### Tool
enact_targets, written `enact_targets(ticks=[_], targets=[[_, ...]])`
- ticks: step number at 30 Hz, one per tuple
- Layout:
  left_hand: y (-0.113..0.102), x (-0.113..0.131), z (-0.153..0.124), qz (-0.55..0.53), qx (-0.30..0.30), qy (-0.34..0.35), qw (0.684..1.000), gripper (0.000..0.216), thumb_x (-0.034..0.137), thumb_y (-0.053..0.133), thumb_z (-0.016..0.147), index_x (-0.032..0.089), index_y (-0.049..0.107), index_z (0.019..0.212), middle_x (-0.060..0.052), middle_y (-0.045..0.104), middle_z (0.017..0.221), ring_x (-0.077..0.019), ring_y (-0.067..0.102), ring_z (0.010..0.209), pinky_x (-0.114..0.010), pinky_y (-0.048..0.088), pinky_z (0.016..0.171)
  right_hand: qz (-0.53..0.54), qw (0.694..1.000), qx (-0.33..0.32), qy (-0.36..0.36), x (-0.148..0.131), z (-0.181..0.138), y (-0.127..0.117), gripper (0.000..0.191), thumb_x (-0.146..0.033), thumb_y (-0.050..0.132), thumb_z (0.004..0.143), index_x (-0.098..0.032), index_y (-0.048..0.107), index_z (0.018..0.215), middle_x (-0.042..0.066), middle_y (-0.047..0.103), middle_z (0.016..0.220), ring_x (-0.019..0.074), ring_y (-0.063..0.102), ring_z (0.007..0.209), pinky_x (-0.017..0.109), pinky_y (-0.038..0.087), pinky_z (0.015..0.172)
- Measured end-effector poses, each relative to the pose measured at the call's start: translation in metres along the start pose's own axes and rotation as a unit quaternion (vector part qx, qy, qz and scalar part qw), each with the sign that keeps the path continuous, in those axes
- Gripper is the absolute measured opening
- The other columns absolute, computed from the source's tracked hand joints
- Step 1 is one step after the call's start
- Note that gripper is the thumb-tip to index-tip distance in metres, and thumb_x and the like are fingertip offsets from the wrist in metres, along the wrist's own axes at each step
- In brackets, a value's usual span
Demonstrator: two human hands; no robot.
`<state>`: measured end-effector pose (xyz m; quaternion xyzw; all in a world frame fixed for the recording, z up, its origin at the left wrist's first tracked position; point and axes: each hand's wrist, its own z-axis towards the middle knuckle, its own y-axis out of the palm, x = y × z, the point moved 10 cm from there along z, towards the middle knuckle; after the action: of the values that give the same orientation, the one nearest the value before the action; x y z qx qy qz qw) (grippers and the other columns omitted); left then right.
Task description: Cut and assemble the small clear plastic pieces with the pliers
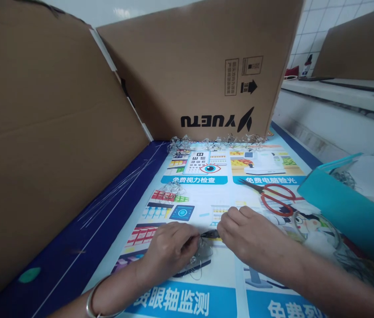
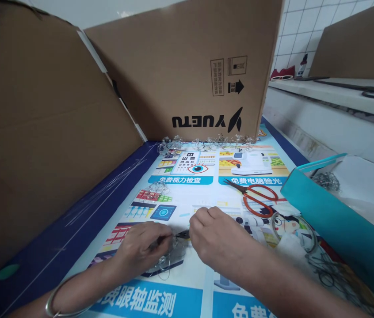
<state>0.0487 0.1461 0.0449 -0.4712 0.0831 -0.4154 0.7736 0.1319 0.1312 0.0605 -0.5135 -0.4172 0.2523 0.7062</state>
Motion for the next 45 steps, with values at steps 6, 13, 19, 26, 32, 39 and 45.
enact_targets(ticks=[6,13,19,26,32,39,45], targets=[[0.003,-0.004,-0.001,0.01,-0.027,-0.022,0.999,0.007,0.014,0.051,0.078,0.017,0.057,0.075,-0.001,0.06,0.062,-0.0125,0.053,0.056,-0.026,0.04,0.055,0.069,0.996,0.001,0.055,0.013,-0.001,0.007,0.008,-0.025,0.052,0.082,-0.019,0.056,0.086,0.005,0.052,0.082,0.0218,0.044,0.082,0.035,0.032,0.066],[0.008,-0.004,0.0,0.031,-0.072,-0.027,0.997,0.01,0.017,0.047,0.081,0.017,0.056,0.078,0.0,0.059,0.06,-0.0125,0.052,0.054,-0.025,0.039,0.054,0.126,0.989,-0.005,0.075,0.017,-0.002,0.005,0.018,-0.033,0.059,0.077,-0.019,0.058,0.088,0.006,0.052,0.088,0.023,0.043,0.087,0.036,0.034,0.071],[0.015,-0.011,0.005,0.017,-0.115,-0.063,0.991,0.009,0.017,0.046,0.08,0.017,0.054,0.075,0.001,0.058,0.059,-0.0127,0.053,0.052,-0.024,0.037,0.05,0.153,0.985,-0.023,0.072,0.02,-0.002,0.007,0.014,-0.03,0.056,0.078,-0.019,0.058,0.086,0.007,0.052,0.089,0.0225,0.043,0.089,0.036,0.035,0.073],[0.02,-0.008,0.005,0.058,-0.155,-0.04,0.985,0.011,0.019,0.043,0.081,0.017,0.052,0.076,0.0,0.058,0.059,-0.0147,0.054,0.053,-0.026,0.037,0.051,0.207,0.975,-0.04,0.072,0.029,-0.003,0.016,0.016,-0.034,0.054,0.079,-0.021,0.061,0.087,0.007,0.052,0.086,0.0213,0.044,0.09,0.034,0.036,0.076],[0.018,-0.003,0.005,0.059,-0.132,-0.014,0.989,0.011,0.019,0.043,0.082,0.018,0.052,0.077,0.0,0.059,0.061,-0.0149,0.054,0.054,-0.026,0.037,0.052,0.197,0.977,-0.043,0.073,0.024,-0.003,0.013,0.014,-0.03,0.054,0.078,-0.021,0.06,0.086,0.007,0.052,0.087,0.0224,0.043,0.09,0.036,0.035,0.076],[0.017,-0.007,0.0,0.053,-0.126,-0.027,0.99,0.011,0.019,0.044,0.082,0.018,0.054,0.076,0.0,0.058,0.059,-0.0146,0.052,0.054,-0.026,0.035,0.053,0.097,0.993,-0.038,0.059,0.003,0.0,0.003,0.013,-0.018,0.052,0.075,-0.017,0.057,0.087,0.007,0.05,0.082,0.0235,0.042,0.081,0.036,0.032,0.066],[0.016,-0.007,-0.005,0.027,-0.123,-0.026,0.992,0.01,0.018,0.045,0.081,0.019,0.054,0.077,0.001,0.056,0.059,-0.0143,0.05,0.054,-0.026,0.033,0.053,0.05,0.997,-0.048,0.028,-0.004,0.003,0.002,0.012,-0.015,0.049,0.077,-0.015,0.057,0.086,0.006,0.048,0.076,0.022,0.041,0.074,0.034,0.029,0.058]])
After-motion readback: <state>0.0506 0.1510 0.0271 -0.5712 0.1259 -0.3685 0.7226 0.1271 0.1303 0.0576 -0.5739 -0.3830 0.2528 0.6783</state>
